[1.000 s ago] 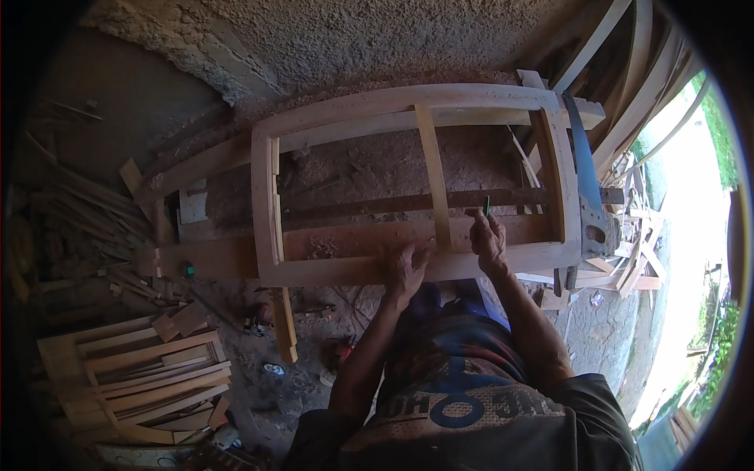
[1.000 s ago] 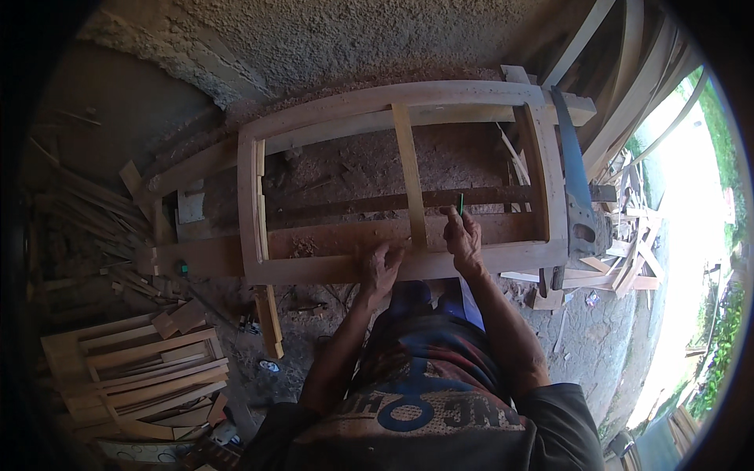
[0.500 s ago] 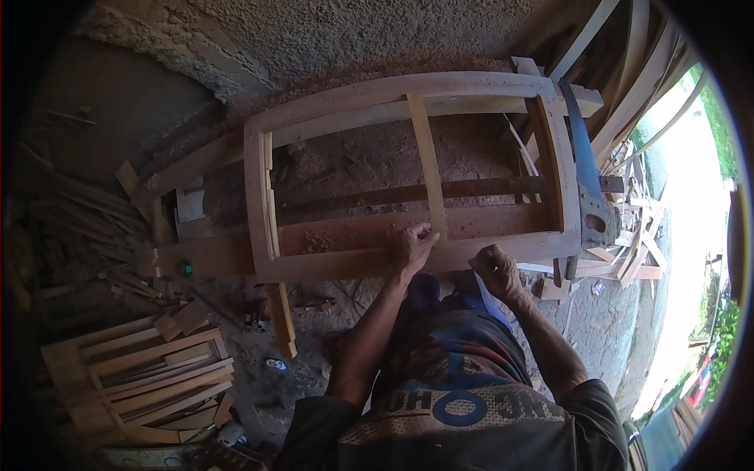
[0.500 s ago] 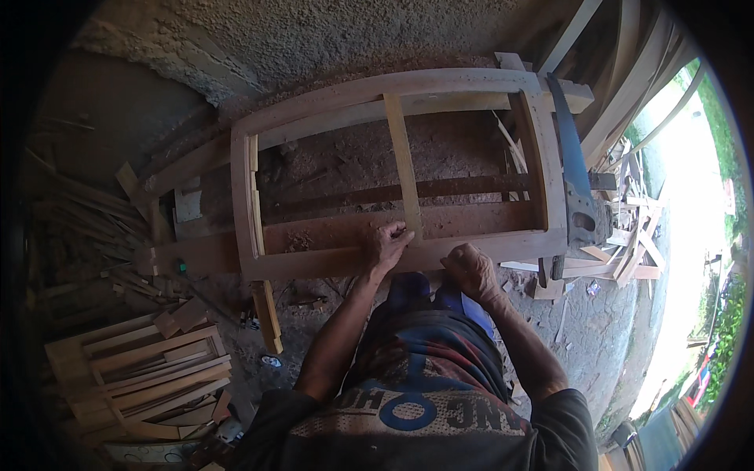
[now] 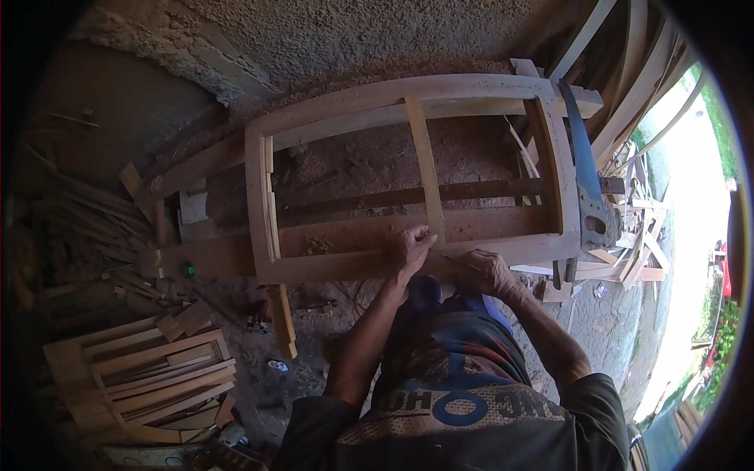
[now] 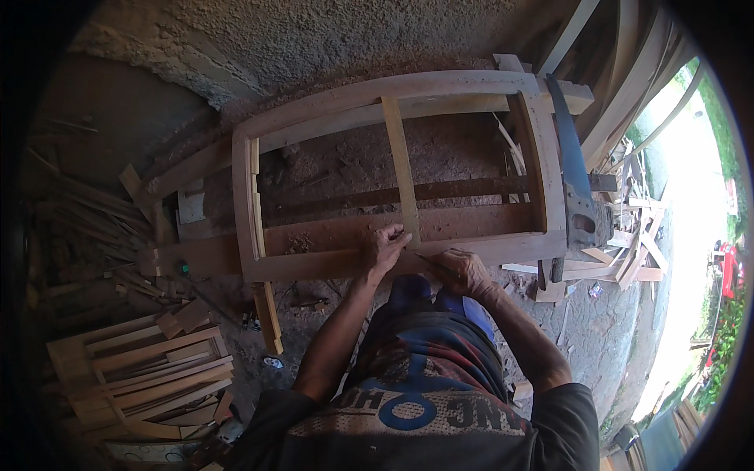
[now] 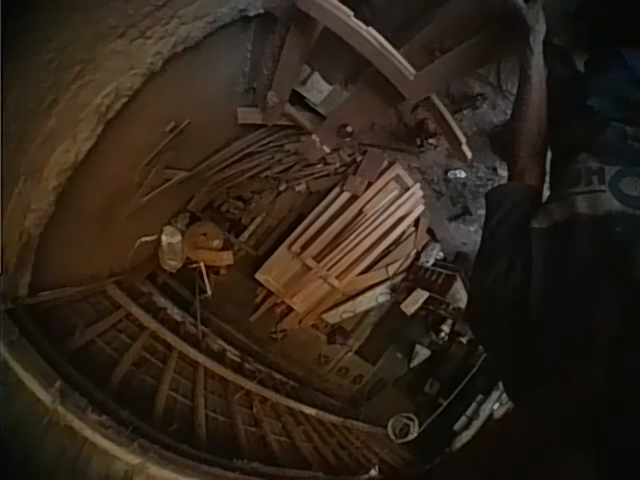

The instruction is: The person selects a thin wooden strip from a pile, measures and marks it, then fits it into a wooden frame structure. He uses a tape measure and pencil to ensure proper alignment and dimensions.

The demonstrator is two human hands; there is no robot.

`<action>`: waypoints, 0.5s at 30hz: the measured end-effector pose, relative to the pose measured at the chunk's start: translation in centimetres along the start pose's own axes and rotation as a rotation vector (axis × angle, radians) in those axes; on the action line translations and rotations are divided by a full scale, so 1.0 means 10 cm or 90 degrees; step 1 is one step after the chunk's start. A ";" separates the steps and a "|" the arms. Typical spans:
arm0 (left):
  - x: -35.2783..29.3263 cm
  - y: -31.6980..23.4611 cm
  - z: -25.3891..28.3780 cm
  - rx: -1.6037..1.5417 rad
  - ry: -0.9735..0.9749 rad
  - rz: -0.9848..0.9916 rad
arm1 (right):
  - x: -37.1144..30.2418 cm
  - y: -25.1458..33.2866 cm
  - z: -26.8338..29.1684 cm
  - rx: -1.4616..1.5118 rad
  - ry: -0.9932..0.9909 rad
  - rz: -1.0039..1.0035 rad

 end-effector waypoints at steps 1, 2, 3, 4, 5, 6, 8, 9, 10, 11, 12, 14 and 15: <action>0.00 0.00 0.00 0.000 -0.004 0.000 | 0.00 -0.03 -0.01 -0.007 0.008 0.002; 0.00 0.00 0.01 -0.001 -0.009 -0.001 | -0.01 -0.05 -0.02 -0.014 0.016 0.004; -0.01 -0.01 0.00 -0.001 -0.011 -0.001 | -0.02 -0.06 -0.02 -0.022 0.022 0.004; -0.02 -0.03 0.01 0.012 -0.013 -0.005 | -0.02 -0.07 -0.03 -0.022 0.022 0.002; -0.02 -0.05 0.02 0.026 -0.015 -0.008 | -0.02 -0.09 -0.03 -0.022 0.022 0.000; -0.02 -0.04 0.02 0.039 -0.018 -0.012 | -0.01 -0.09 -0.04 -0.022 0.022 -0.002; -0.02 -0.03 0.01 -0.002 -0.017 -0.012 | 0.02 -0.09 -0.05 -0.040 0.026 0.000; -0.02 -0.06 0.01 -0.022 -0.014 -0.012 | 0.04 -0.10 -0.06 -0.050 0.026 -0.001; -0.02 -0.08 0.02 -0.016 -0.017 -0.016 | 0.05 -0.11 -0.07 -0.049 0.023 0.007; -0.03 -0.11 0.02 -0.009 -0.020 -0.019 | 0.06 -0.13 -0.07 -0.049 0.020 0.015; -0.04 -0.12 0.03 -0.004 -0.025 -0.022 | 0.07 -0.12 -0.08 -0.048 0.019 0.024; -0.04 -0.10 0.03 0.013 -0.033 -0.028 | 0.09 -0.11 -0.08 -0.042 0.015 0.029; -0.03 -0.08 0.02 0.021 -0.038 -0.031 | 0.10 -0.10 -0.07 -0.040 0.013 0.032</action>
Point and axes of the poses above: each hand's wrist, its own x-axis towards the middle knuckle, its own z-axis out of the back of the hand, y = z × x, the point moved 5 cm from there along x, towards the middle knuckle, and after that the axes turned 12 degrees about -y, right-handed, at the moved point
